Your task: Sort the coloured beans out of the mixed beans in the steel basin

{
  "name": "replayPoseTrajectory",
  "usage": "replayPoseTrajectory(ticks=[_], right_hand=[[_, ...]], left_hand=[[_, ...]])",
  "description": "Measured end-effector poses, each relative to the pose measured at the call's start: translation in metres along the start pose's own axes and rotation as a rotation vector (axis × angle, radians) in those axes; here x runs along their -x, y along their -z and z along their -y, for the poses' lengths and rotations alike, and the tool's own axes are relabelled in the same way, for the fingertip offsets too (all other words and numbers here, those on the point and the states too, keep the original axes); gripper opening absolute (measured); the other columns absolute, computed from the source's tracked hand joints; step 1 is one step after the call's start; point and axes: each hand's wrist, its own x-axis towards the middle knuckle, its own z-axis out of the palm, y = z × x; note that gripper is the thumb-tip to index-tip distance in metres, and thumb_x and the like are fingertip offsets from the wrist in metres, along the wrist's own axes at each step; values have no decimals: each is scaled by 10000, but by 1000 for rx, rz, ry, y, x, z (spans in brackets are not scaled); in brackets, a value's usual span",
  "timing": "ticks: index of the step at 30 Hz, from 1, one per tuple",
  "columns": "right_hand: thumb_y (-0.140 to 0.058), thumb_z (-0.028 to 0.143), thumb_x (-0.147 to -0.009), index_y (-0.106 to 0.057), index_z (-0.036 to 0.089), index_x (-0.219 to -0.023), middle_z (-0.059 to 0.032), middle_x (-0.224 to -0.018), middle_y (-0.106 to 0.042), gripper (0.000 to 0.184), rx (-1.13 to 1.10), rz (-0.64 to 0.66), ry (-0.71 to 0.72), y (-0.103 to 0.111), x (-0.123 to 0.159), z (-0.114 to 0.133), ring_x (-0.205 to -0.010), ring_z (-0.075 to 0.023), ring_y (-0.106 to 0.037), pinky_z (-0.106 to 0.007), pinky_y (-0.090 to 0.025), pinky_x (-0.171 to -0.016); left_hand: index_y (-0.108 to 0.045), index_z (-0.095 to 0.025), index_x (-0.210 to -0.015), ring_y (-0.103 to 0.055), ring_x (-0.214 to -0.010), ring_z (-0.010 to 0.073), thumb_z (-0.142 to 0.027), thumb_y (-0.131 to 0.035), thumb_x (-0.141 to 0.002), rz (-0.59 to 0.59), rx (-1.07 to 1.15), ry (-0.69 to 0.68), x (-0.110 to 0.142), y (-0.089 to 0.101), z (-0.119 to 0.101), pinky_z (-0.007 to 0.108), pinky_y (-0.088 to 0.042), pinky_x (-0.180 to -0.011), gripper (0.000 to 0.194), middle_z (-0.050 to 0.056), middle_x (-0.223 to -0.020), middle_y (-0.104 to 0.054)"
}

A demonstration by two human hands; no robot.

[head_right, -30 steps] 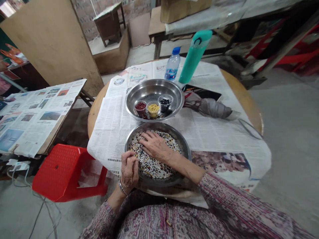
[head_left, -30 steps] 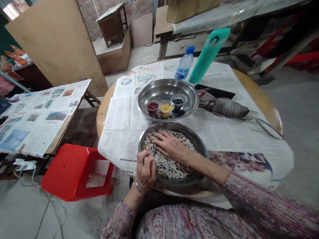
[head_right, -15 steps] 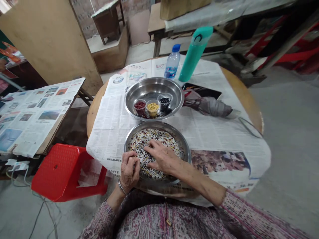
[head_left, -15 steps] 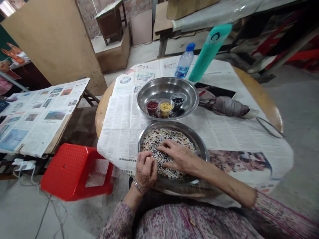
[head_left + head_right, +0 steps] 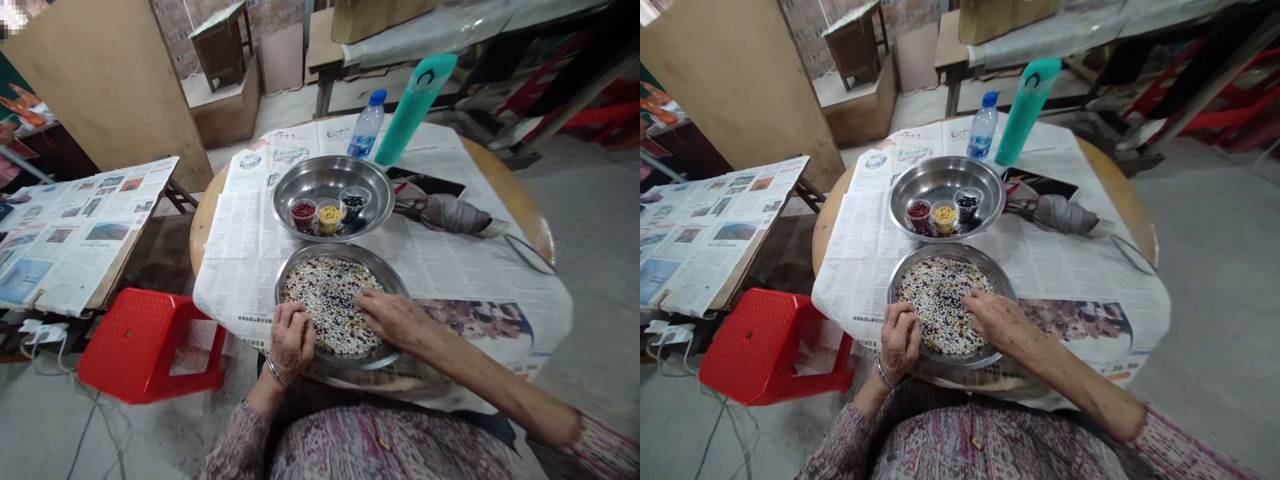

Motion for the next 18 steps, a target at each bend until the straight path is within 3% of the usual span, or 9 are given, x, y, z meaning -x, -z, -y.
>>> replayPoseTrajectory(ticks=[3,7,13,18], right_hand=[[-563,194,-867,-572,210,-879,-44,-896,-616,22,-65,-16,37,-4,7,4,-784,-178,-606,-285,-436,-698],[-533,150,-880,-594,201,-921,-49,-899,-619,90,-74,38,18,-8,-5,18,-792,-179,-612,-290,-462,-719],[-444,88,-896,-650,197,-1060,-116,-1133,-623,286,34,-128,-86,2,-27,19,-1069,-252,-571,-355,-491,-863],[-561,280,-902,-631,200,-1169,-132,-1206,-601,287,14,-170,-77,2,-27,21,-1135,-297,-524,-427,-490,-930]], left_hand=[[-546,-175,-820,-560,-914,195,-104,-453,-921,9,-18,-15,-1,0,0,381,-498,-844,155,80,-939,-601],[-519,-174,-793,-561,-923,185,-92,-459,-926,5,-1,-22,1,-1,1,379,-501,-863,167,74,-936,-597],[-552,-177,-1078,-556,-1062,205,-82,-449,-929,-25,58,48,5,-2,3,405,-519,-949,205,110,-1106,-561],[-555,-187,-1108,-570,-1059,202,-68,-479,-916,-31,52,32,3,-3,3,391,-526,-951,238,104,-1099,-573]])
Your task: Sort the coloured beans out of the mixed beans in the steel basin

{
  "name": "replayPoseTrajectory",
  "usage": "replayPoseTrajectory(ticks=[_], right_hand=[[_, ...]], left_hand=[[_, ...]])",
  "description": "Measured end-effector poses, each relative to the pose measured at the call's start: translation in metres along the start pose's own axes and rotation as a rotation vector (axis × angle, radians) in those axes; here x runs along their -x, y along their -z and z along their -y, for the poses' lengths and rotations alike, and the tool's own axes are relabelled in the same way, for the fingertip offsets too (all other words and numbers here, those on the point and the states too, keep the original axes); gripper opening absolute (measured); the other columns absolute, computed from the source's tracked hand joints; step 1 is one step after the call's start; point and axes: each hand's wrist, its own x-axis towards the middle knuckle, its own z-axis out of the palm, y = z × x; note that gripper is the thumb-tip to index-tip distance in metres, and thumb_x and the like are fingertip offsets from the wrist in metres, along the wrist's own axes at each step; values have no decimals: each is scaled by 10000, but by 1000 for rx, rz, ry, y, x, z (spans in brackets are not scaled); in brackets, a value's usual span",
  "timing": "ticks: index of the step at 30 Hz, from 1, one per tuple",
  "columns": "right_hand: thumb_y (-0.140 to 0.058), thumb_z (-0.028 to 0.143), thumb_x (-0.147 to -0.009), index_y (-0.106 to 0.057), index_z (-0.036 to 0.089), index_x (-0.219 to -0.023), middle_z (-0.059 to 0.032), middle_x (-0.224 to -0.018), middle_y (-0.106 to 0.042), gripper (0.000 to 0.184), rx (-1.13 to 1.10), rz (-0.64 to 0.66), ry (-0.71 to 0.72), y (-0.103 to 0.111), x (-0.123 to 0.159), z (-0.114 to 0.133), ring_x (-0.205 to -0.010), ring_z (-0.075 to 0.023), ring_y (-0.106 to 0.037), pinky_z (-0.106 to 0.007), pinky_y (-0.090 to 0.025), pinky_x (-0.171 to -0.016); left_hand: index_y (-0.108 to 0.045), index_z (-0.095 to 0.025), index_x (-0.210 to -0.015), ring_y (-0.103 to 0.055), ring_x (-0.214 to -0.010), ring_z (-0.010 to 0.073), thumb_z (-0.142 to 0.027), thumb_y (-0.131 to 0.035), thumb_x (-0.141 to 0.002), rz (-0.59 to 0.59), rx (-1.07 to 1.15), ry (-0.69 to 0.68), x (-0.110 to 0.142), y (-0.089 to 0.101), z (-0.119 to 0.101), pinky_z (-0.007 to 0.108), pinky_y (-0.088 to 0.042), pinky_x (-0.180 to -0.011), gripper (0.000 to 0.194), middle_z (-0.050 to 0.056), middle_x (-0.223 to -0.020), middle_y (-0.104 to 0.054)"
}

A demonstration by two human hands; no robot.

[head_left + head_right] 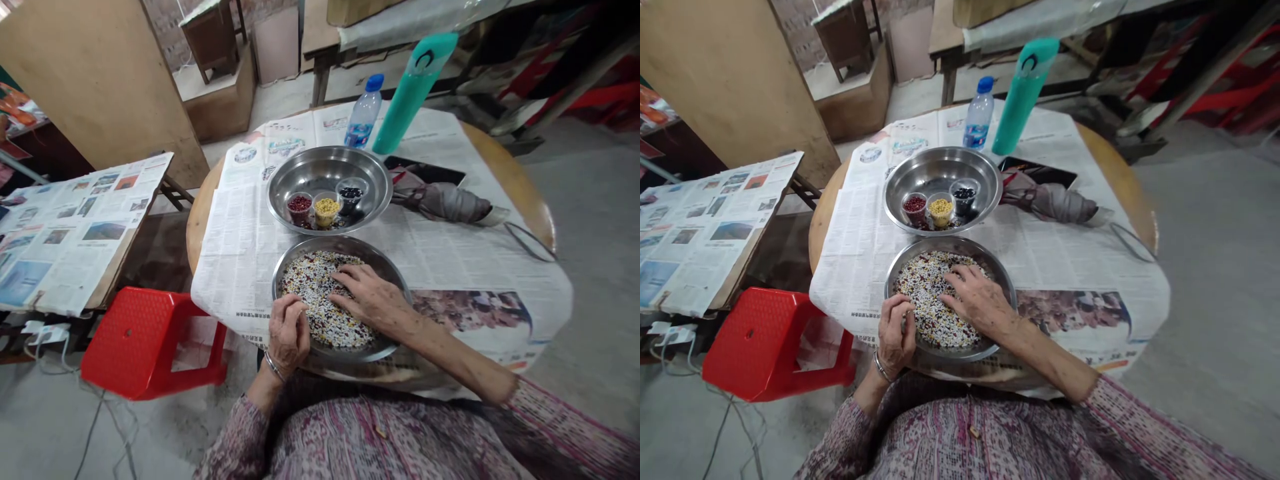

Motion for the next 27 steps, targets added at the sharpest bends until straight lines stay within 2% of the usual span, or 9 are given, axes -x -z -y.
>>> replayPoseTrajectory(ticks=[2,5,8,11,14,17,21,23,27], right_hand=[[-573,253,-890,-620,201,-1174,-131,-1200,-593,293,-29,37,56,-5,-1,6,-1135,-288,-520,-417,-481,-935],[-483,122,-888,-638,182,-1060,-108,-1062,-610,239,-90,148,115,-12,-9,17,-1005,-227,-568,-341,-481,-866],[-460,67,-849,-644,166,-928,-83,-941,-620,223,-180,234,109,-14,-16,22,-869,-188,-591,-298,-471,-801],[-475,56,-821,-649,180,-852,-54,-854,-632,216,-281,251,100,-9,-14,21,-824,-177,-598,-293,-464,-794],[-477,82,-851,-665,191,-909,-48,-888,-639,225,-350,290,177,-2,-1,23,-819,-167,-603,-289,-475,-782],[-518,121,-871,-668,195,-968,-67,-997,-635,194,-317,336,328,-3,10,32,-919,-185,-595,-303,-492,-806],[-523,118,-886,-672,192,-934,-83,-1024,-638,173,-177,248,457,-13,4,36,-982,-215,-553,-346,-506,-831],[-523,108,-887,-672,187,-956,-90,-1030,-644,182,-99,149,417,-16,-5,29,-969,-224,-544,-359,-512,-822],[-526,104,-881,-680,182,-987,-116,-1092,-637,202,24,-56,250,-11,-21,12,-1021,-262,-529,-394,-507,-844]], left_hand=[[-557,-186,-1111,-578,-1057,201,-69,-487,-912,-4,-12,-4,0,-1,0,388,-527,-950,241,103,-1093,-580],[-563,-186,-1101,-581,-1040,201,-68,-486,-911,1,-24,-11,0,-1,1,388,-531,-934,236,99,-1075,-587],[-564,-185,-1091,-573,-1029,202,-62,-478,-913,5,-22,-14,-1,0,0,390,-532,-921,233,97,-1070,-588],[-566,-183,-1082,-569,-1022,200,-58,-479,-914,-8,-10,-14,-1,0,-1,384,-532,-915,227,96,-1059,-589],[-565,-182,-1094,-565,-1030,197,-63,-463,-926,-9,-1,-4,0,1,-1,379,-530,-918,229,99,-1071,-585],[-552,-170,-1132,-555,-1072,198,-66,-427,-943,-7,8,11,3,0,1,387,-515,-957,250,109,-1110,-571],[-542,-157,-1154,-539,-1109,198,-74,-400,-958,-16,11,19,4,-1,2,396,-500,-988,256,113,-1136,-553],[-539,-157,-1165,-536,-1106,196,-72,-400,-958,-18,17,15,4,-1,2,395,-500,-989,262,112,-1137,-548],[-534,-160,-1173,-531,-1090,190,-46,-407,-946,-20,36,15,3,-1,1,384,-502,-978,283,106,-1129,-544]])
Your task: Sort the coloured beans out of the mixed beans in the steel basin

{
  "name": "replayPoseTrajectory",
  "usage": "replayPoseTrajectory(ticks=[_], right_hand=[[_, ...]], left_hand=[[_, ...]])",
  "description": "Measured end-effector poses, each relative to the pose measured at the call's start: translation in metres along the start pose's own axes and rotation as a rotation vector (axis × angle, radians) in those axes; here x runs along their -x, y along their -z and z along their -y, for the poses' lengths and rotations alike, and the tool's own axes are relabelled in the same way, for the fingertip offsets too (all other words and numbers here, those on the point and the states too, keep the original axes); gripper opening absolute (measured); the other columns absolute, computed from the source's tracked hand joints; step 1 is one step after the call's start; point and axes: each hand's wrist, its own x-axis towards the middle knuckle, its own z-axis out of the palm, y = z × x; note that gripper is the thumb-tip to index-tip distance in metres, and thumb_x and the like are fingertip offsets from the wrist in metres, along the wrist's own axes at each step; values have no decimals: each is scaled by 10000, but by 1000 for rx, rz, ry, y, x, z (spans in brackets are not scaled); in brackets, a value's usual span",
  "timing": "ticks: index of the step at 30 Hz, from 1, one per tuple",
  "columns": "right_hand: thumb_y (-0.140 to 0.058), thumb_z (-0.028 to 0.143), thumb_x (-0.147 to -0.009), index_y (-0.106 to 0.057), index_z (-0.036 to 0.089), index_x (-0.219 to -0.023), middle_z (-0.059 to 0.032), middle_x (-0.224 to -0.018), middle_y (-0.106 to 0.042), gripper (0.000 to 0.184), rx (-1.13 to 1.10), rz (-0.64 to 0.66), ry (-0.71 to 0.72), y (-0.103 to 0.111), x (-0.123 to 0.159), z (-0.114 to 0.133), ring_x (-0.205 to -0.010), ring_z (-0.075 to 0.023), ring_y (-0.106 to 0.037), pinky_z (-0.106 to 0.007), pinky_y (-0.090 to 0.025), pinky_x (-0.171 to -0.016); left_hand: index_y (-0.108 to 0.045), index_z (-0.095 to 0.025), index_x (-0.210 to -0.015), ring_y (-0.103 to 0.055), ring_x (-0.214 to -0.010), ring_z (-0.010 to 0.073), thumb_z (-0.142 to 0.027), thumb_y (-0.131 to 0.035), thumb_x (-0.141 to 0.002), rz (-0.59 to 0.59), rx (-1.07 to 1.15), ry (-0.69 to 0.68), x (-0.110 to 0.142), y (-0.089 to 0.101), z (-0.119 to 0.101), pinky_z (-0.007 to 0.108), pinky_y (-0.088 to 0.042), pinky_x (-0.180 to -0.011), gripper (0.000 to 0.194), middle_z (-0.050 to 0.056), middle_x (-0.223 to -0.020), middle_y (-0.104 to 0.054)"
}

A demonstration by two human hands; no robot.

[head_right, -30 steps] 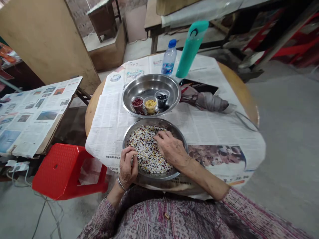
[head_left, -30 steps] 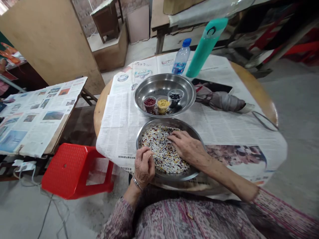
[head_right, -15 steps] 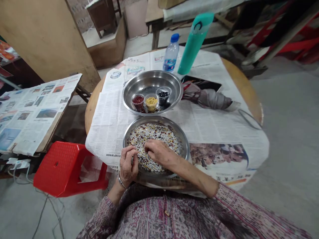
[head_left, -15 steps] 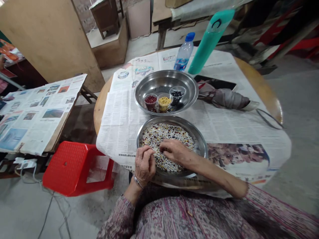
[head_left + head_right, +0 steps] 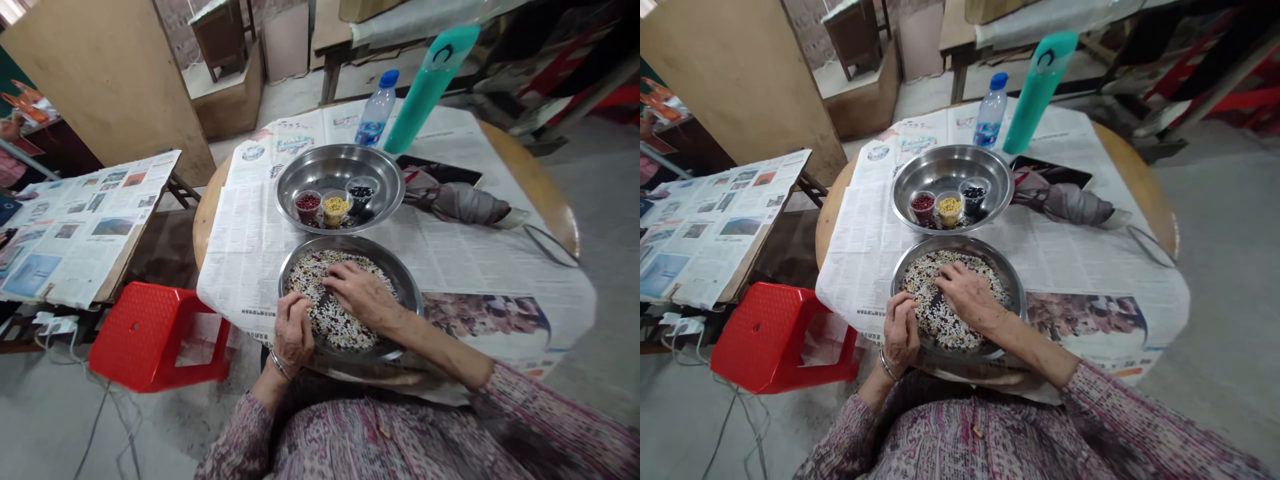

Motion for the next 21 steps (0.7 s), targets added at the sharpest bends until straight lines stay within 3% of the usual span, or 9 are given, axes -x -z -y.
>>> replayPoseTrajectory(ticks=[3,7,9,12,16,21], right_hand=[[-541,194,-909,-669,175,-1043,-131,-1146,-615,186,9,-22,27,4,-10,-1,-1073,-280,-517,-423,-482,-888],[-566,331,-921,-640,176,-1110,-138,-1231,-584,256,-31,68,274,-2,-31,14,-1171,-296,-479,-462,-423,-957],[-533,348,-940,-638,166,-1083,-136,-1204,-600,254,-10,111,325,-7,-40,17,-1159,-289,-489,-469,-399,-983],[-479,286,-962,-642,150,-1024,-147,-1158,-623,221,96,137,203,-7,-47,8,-1122,-290,-513,-460,-405,-961],[-448,204,-954,-644,133,-1031,-162,-1088,-637,222,206,177,-42,5,-37,-20,-1027,-289,-557,-391,-457,-820],[-456,173,-942,-650,157,-969,-109,-940,-631,196,48,217,-157,13,0,-35,-888,-224,-605,-328,-485,-778]], left_hand=[[-528,-160,-1180,-525,-1101,194,-41,-406,-944,-5,-7,0,0,0,0,387,-498,-983,291,110,-1142,-537],[-539,-157,-1148,-506,-1137,208,-44,-417,-940,-15,-44,-2,1,-1,0,395,-480,-997,267,119,-1166,-519],[-540,-155,-1135,-506,-1130,209,-42,-420,-936,-19,-54,-6,1,-1,0,393,-480,-991,258,120,-1157,-520],[-533,-149,-1132,-515,-1083,201,-31,-421,-927,-12,-49,-11,0,0,0,382,-492,-959,262,115,-1123,-532],[-534,-156,-1125,-523,-1063,202,-39,-425,-926,0,-50,-2,1,1,0,382,-506,-936,255,114,-1107,-541],[-545,-158,-1117,-521,-1071,198,-30,-431,-920,10,-49,0,1,1,1,380,-502,-952,262,107,-1108,-542]])
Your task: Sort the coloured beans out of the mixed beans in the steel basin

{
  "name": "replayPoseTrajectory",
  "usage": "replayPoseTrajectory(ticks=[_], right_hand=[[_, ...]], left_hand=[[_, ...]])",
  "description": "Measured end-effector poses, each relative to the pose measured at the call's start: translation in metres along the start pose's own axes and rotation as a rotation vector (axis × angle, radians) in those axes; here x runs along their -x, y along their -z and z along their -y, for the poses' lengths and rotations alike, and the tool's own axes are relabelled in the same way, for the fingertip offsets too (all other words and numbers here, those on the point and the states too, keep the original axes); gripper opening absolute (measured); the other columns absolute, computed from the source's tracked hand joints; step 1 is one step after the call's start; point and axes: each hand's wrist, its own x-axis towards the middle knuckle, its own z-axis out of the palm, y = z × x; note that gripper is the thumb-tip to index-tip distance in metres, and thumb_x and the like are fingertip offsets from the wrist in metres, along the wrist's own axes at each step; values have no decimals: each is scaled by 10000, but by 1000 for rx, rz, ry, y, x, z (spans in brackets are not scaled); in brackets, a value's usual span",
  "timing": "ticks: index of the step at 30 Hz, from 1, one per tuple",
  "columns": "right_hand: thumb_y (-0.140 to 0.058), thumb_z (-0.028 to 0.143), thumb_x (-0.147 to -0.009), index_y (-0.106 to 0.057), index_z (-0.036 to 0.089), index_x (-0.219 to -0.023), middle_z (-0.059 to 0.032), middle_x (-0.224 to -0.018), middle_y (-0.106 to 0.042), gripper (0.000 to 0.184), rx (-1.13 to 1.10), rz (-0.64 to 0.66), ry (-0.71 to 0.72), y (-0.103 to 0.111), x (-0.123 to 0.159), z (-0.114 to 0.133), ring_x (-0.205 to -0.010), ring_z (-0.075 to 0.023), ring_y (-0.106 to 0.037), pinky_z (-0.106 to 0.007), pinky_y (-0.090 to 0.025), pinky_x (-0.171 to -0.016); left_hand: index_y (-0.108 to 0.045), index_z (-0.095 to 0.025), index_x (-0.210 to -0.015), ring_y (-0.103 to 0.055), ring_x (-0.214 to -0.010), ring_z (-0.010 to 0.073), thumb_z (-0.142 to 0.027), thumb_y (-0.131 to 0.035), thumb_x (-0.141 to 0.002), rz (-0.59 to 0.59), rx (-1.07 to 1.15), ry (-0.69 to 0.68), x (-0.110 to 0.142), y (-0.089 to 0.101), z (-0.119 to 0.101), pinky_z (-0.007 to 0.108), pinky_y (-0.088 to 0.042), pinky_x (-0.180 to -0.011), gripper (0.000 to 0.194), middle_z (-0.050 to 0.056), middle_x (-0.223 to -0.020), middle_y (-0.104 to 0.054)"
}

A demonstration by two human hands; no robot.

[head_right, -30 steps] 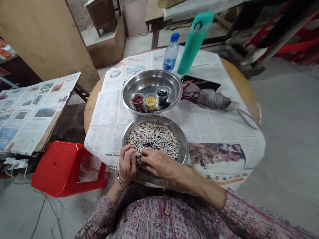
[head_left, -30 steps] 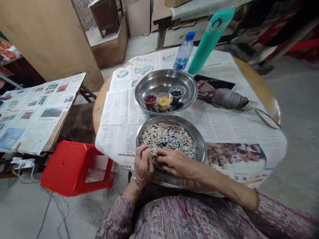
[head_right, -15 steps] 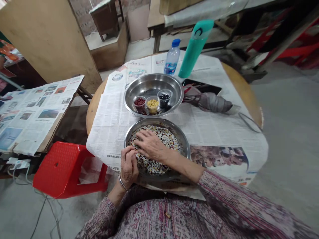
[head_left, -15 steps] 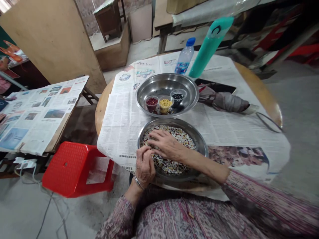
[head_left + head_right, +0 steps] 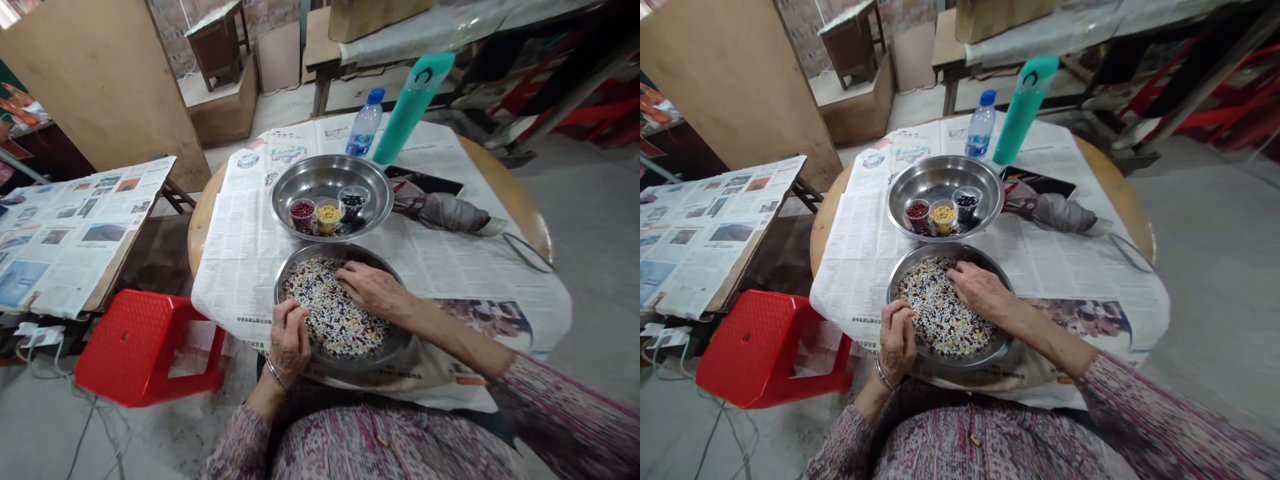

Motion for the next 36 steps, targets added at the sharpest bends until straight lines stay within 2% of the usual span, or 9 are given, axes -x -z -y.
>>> replayPoseTrajectory(ticks=[6,9,12,15,21,24,27,31,36], right_hand=[[-476,173,-936,-623,206,-1075,-72,-1013,-619,205,-322,-5,213,1,42,21,-878,-171,-621,-303,-513,-787],[-492,147,-921,-627,212,-1073,-75,-1034,-630,213,-311,21,295,7,55,35,-923,-186,-611,-314,-506,-785],[-504,128,-915,-646,213,-911,-40,-909,-650,165,-260,139,365,8,60,43,-844,-177,-609,-298,-484,-724],[-524,127,-907,-653,210,-880,-30,-863,-659,155,-179,174,358,2,54,39,-826,-182,-617,-295,-480,-703],[-508,179,-926,-653,192,-1123,-104,-1091,-654,245,5,-125,51,-3,20,13,-1013,-247,-583,-338,-508,-779],[-531,294,-935,-629,168,-1169,-137,-1108,-630,283,-10,-190,-53,-4,9,16,-1035,-287,-560,-393,-519,-806],[-546,279,-926,-617,186,-1141,-124,-1075,-607,245,-117,-151,22,-12,7,35,-1017,-270,-565,-386,-525,-801],[-498,103,-902,-629,199,-1068,-62,-971,-587,233,-286,-19,207,-23,7,57,-863,-173,-588,-291,-506,-746],[-493,14,-855,-652,176,-1076,-72,-991,-630,316,-209,-11,290,-14,-14,47,-950,-193,-560,-303,-481,-803]], left_hand=[[-555,-168,-1114,-528,-1067,198,-27,-431,-917,-8,12,1,-1,1,-1,375,-502,-950,272,105,-1108,-544],[-563,-170,-1104,-542,-1046,197,-30,-428,-914,-14,3,-13,-2,1,-1,369,-509,-934,271,102,-1086,-555],[-569,-164,-1085,-543,-1031,195,-24,-432,-908,-18,5,-25,-3,1,-1,363,-511,-918,264,99,-1065,-564],[-571,-161,-1080,-541,-1031,197,-15,-438,-901,-14,7,-24,-3,1,-1,363,-509,-917,266,101,-1063,-568],[-569,-168,-1075,-545,-1017,199,-30,-432,-908,-12,3,-19,-3,1,-1,373,-514,-910,257,102,-1064,-571],[-571,-172,-1076,-550,-1009,200,-37,-431,-911,-7,-3,-14,-3,1,-2,374,-518,-903,255,100,-1057,-574],[-577,-170,-1080,-558,-1016,200,-47,-434,-914,-12,-11,-17,-3,1,-2,374,-522,-898,251,102,-1064,-578],[-576,-168,-1106,-562,-1035,200,-54,-430,-920,-21,-12,-24,-2,0,-1,375,-524,-906,262,108,-1090,-579],[-575,-166,-1103,-563,-1056,201,-47,-438,-916,-19,0,-16,-3,1,0,365,-518,-925,261,108,-1096,-573]])
